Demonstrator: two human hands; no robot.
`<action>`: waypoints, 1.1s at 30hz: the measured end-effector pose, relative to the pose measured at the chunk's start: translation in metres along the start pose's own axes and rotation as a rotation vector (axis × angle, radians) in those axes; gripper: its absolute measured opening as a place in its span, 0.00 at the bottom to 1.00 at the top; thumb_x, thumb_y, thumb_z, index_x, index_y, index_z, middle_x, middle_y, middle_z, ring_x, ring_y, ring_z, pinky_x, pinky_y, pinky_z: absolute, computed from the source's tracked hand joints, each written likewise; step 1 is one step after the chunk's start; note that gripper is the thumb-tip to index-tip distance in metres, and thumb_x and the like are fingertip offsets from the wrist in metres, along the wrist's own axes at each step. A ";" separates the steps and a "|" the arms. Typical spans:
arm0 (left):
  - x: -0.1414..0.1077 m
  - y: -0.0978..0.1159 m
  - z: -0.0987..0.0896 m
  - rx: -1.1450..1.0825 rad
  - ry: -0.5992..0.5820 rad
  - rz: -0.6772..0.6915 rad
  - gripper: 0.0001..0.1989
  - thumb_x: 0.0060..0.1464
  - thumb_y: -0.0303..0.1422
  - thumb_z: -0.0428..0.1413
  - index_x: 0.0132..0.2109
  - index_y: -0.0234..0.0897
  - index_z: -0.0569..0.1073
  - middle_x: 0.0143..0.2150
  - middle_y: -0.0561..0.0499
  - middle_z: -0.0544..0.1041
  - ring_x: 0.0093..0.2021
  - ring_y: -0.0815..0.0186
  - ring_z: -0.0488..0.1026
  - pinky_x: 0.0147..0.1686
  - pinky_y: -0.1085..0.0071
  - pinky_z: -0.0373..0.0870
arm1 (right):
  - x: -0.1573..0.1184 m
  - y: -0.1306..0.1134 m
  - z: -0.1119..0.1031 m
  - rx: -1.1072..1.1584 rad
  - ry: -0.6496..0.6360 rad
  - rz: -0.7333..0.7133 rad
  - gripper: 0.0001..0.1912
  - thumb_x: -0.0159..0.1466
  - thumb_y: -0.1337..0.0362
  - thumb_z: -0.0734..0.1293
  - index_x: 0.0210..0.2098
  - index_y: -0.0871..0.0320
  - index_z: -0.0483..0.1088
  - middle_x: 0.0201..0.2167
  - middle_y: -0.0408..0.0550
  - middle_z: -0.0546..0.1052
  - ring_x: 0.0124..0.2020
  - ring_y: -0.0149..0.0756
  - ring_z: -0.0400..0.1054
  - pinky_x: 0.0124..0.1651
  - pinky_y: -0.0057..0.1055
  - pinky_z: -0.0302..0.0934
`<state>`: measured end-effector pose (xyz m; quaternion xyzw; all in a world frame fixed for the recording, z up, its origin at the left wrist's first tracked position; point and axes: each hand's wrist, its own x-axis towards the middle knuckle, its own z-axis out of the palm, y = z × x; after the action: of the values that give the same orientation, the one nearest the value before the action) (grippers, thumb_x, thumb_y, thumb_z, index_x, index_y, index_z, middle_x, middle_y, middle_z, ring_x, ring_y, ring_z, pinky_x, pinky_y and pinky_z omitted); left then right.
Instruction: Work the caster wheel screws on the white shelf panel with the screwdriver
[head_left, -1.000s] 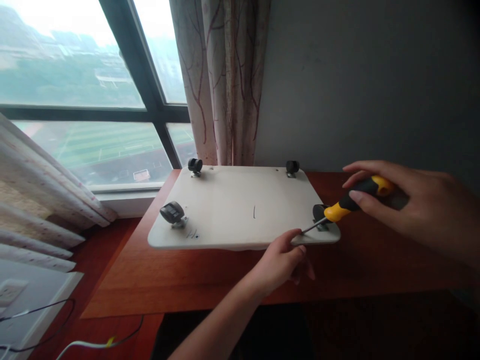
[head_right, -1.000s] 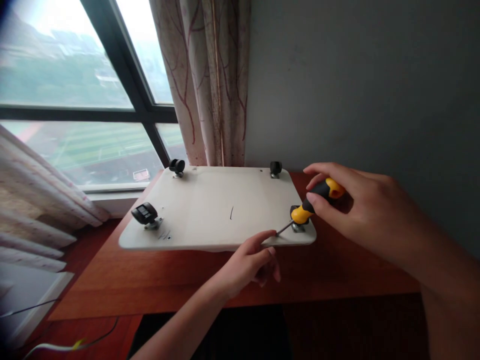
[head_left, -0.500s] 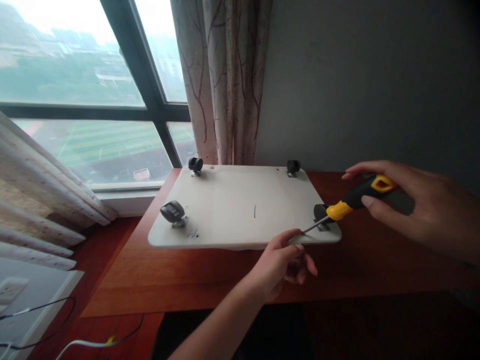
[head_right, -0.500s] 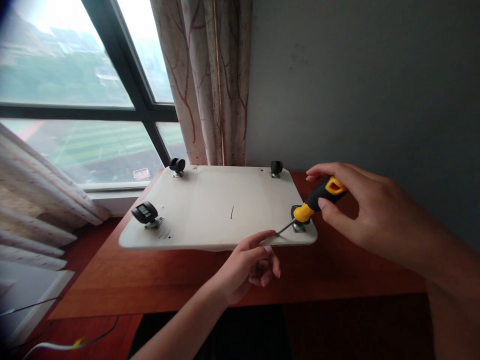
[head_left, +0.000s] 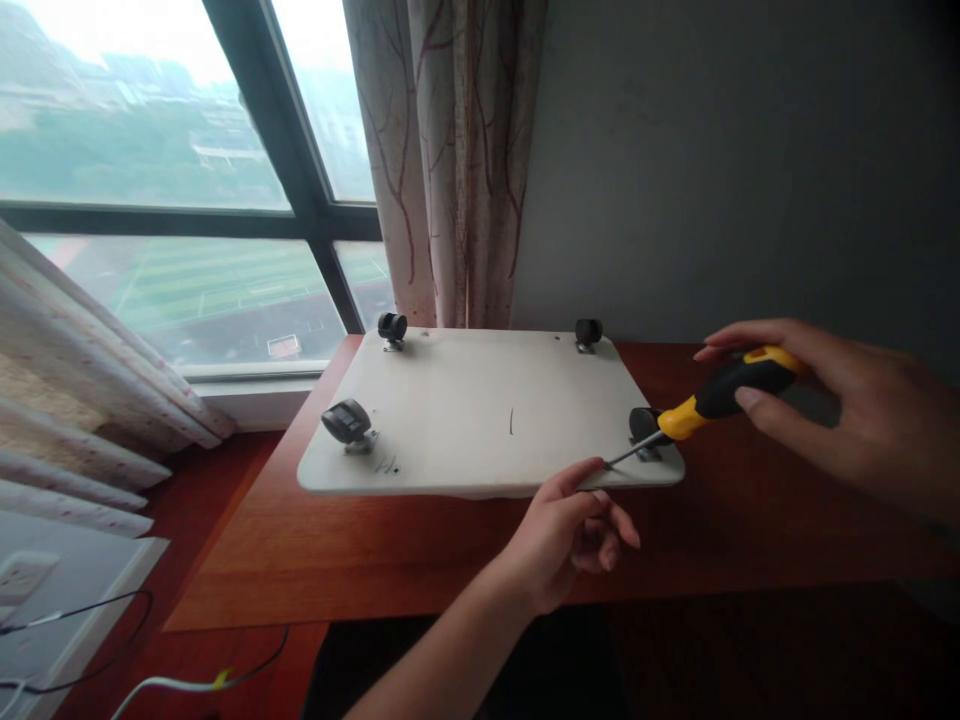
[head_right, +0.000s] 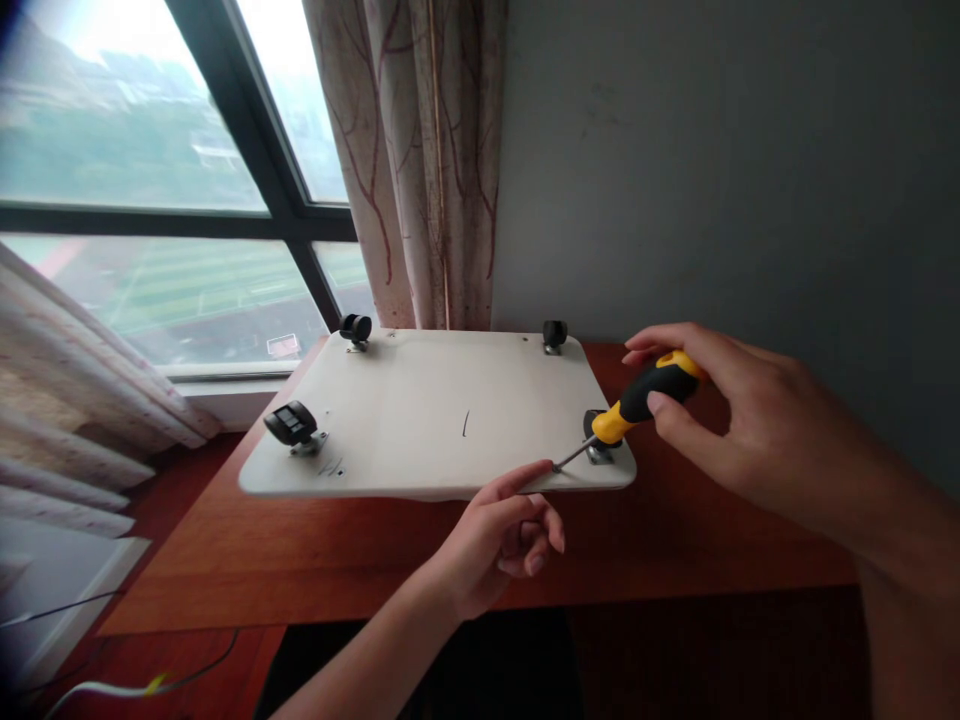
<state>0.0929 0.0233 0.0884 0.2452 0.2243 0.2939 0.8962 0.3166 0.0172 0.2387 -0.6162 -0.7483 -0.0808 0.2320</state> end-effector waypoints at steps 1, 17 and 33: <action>0.000 0.000 0.000 -0.003 0.001 -0.001 0.39 0.51 0.31 0.59 0.68 0.29 0.56 0.26 0.47 0.79 0.17 0.71 0.66 0.18 0.76 0.42 | 0.000 0.000 0.000 -0.008 0.008 0.012 0.18 0.63 0.50 0.63 0.52 0.43 0.71 0.48 0.38 0.81 0.45 0.40 0.77 0.45 0.34 0.66; 0.001 -0.002 0.000 0.024 0.032 0.009 0.37 0.51 0.31 0.58 0.67 0.31 0.58 0.26 0.48 0.78 0.18 0.72 0.65 0.17 0.76 0.43 | -0.003 0.002 0.000 -0.047 0.061 0.105 0.18 0.64 0.43 0.64 0.46 0.45 0.73 0.38 0.41 0.82 0.35 0.42 0.77 0.36 0.35 0.65; 0.000 -0.004 0.000 0.062 0.070 0.008 0.37 0.50 0.32 0.59 0.67 0.32 0.59 0.26 0.49 0.78 0.19 0.72 0.65 0.18 0.76 0.45 | -0.006 0.009 -0.001 0.012 0.015 0.051 0.19 0.63 0.52 0.63 0.53 0.41 0.70 0.48 0.39 0.81 0.46 0.42 0.77 0.43 0.34 0.68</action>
<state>0.0941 0.0204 0.0860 0.2634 0.2637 0.2991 0.8784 0.3263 0.0137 0.2351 -0.6332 -0.7310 -0.0749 0.2430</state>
